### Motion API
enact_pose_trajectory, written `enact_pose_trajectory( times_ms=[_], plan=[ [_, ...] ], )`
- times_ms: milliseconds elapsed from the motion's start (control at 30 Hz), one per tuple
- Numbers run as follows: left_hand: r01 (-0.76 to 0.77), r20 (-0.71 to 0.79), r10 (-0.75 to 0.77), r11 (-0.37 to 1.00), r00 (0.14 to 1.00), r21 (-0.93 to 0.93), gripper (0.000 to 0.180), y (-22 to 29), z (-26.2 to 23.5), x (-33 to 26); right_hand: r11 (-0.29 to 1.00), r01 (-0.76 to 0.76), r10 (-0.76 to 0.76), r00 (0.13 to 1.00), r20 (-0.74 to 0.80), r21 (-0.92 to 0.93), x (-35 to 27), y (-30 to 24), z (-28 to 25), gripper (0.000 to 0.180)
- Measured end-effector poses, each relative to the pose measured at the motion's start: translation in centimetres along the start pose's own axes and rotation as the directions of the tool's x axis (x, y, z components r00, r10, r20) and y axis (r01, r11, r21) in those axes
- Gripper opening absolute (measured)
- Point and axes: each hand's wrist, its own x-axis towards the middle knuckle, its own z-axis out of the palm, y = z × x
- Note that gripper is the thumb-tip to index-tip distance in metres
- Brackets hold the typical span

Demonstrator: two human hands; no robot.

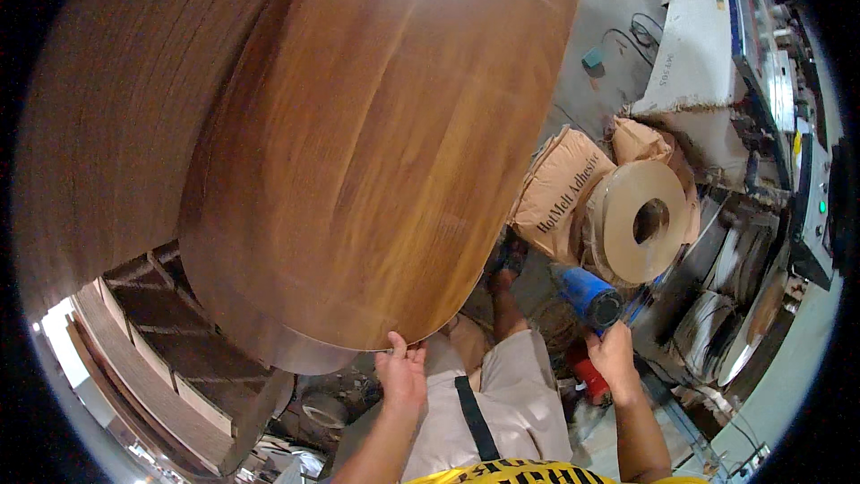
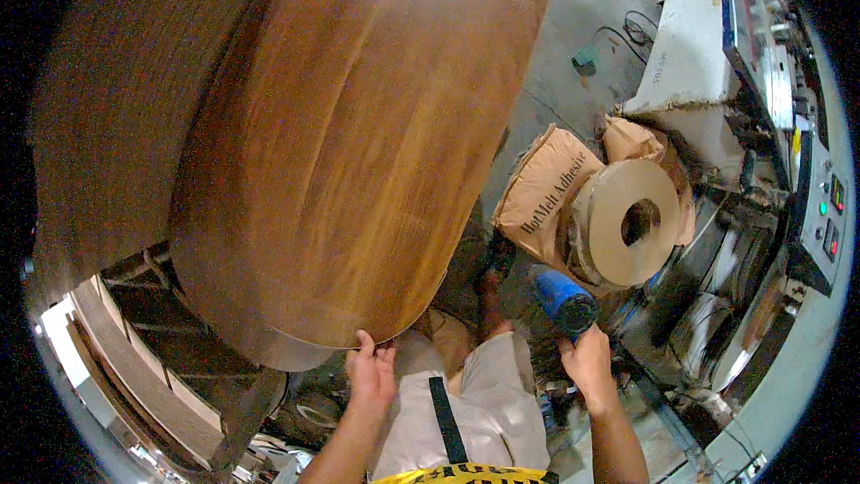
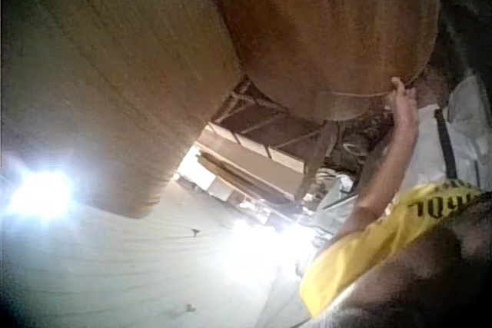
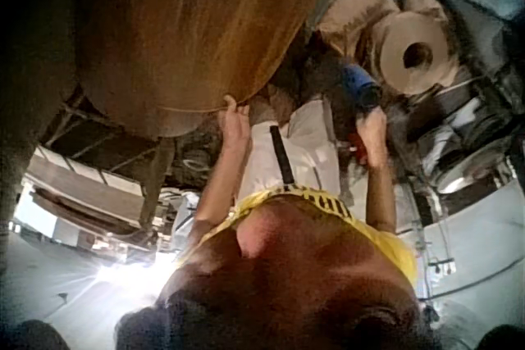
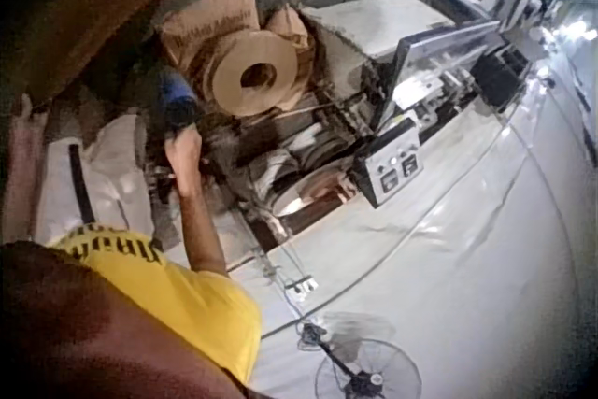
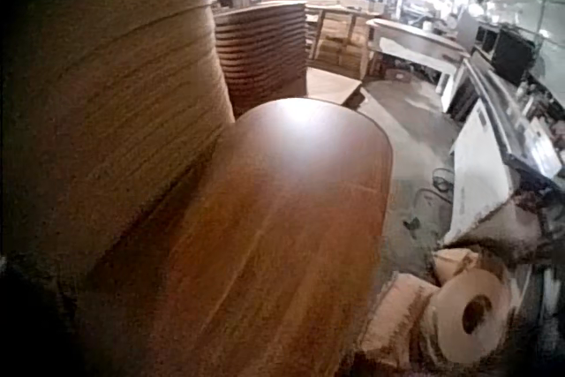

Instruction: The person uses a heat gun to apply heat to the edges of wooden furniture panels, pressing the surfaces with their hand to secure the material.

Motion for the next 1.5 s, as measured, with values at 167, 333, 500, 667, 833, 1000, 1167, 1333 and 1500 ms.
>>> enact_pose_trajectory(
  times_ms=[167, 333, 500, 667, 833, 1000, 1167, 1333, 1500],
  plan=[
    [-0.002, 0.120, 0.006, 1.000, 0.993, -0.028, 0.047, -3.8, 3.0, -0.9, 0.997, 0.007, 0.001, 0.994, -0.106, 0.077, -0.9, 0.8, -0.6, 0.025],
    [0.030, 0.188, -0.019, 0.998, 0.982, -0.053, 0.045, -7.0, 6.2, -1.5, 0.976, 0.005, 0.045, 0.973, -0.227, 0.218, -1.2, 1.1, -1.3, 0.027],
    [0.026, 0.226, -0.009, 0.997, 0.974, -0.072, 0.045, -8.4, 8.4, -1.8, 0.882, -0.138, 0.229, 0.961, -0.154, 0.450, -1.6, 2.0, -2.0, 0.027],
    [0.029, 0.268, -0.009, 0.997, 0.964, -0.071, 0.046, -8.2, 8.8, -2.3, 0.813, -0.133, 0.270, 0.949, -0.164, 0.567, -2.5, 3.6, -2.0, 0.034],
    [0.074, 0.323, -0.054, 0.996, 0.945, -0.051, 0.049, -7.5, 7.0, -1.8, 0.818, -0.225, 0.365, 0.914, -0.176, 0.530, -4.5, 0.1, -4.3, 0.027],
    [0.021, 0.299, -0.020, 1.000, 0.954, 0.001, 0.050, -6.2, 3.9, -0.5, 0.994, 0.008, 0.026, 0.953, -0.302, 0.110, -9.3, 1.5, -5.9, 0.016],
    [-0.082, 0.232, 0.067, 0.995, 0.970, 0.054, 0.044, -4.3, 1.5, 0.6, 0.998, -0.011, 0.002, 0.989, -0.148, -0.065, -12.6, -2.3, -7.5, 0.015],
    [-0.129, 0.242, 0.101, 0.986, 0.965, 0.104, 0.040, -2.2, 0.5, 0.7, 0.961, 0.199, -0.198, 0.980, 0.025, -0.192, -14.3, -6.7, -8.3, 0.020],
    [-0.121, 0.247, 0.086, 0.984, 0.965, 0.129, 0.035, -1.4, -0.5, 0.8, 0.957, 0.274, -0.256, 0.951, 0.170, -0.091, -13.6, -10.2, -7.0, 0.022]
  ],
)
